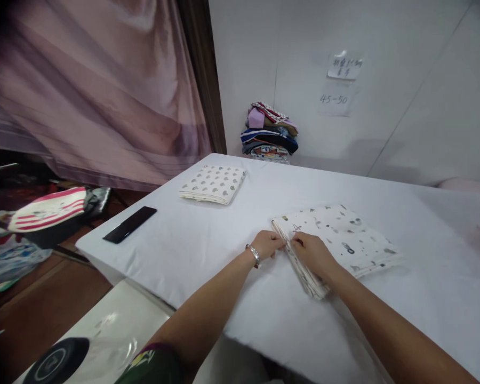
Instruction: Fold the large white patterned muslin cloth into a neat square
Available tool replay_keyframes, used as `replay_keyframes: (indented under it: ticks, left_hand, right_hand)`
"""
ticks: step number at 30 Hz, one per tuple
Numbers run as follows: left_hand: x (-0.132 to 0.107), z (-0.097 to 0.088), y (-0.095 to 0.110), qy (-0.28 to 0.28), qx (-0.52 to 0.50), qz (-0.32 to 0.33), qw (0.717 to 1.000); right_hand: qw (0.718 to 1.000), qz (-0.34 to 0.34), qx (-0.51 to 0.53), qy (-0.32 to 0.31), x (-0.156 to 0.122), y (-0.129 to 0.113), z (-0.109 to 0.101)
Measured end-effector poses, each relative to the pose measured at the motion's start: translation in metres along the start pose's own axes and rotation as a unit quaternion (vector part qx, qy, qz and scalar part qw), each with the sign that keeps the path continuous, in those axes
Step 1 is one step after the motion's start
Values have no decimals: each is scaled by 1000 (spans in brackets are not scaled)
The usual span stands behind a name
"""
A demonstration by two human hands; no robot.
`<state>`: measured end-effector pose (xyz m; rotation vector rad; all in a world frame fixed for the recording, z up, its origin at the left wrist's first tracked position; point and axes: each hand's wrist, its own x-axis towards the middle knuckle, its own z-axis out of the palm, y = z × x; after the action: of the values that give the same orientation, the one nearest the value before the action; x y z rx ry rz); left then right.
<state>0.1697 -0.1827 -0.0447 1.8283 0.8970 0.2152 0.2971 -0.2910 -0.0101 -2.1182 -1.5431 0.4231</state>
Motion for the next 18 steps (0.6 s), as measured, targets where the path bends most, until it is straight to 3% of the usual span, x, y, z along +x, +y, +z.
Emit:
replay_keyframes:
  ticks: [6, 12, 18]
  left_hand:
    - [0, 1, -2, -20, -46, -8, 999]
    - [-1, 2, 1, -11, -49, -13, 999]
    - [-2, 3, 2, -8, -76, -11, 997]
  right_hand:
    - [998, -13, -4, 53, -1, 7, 5]
    - [998, -27, -50, -13, -4, -5, 1]
    - [1000, 2, 13, -2, -2, 4, -2]
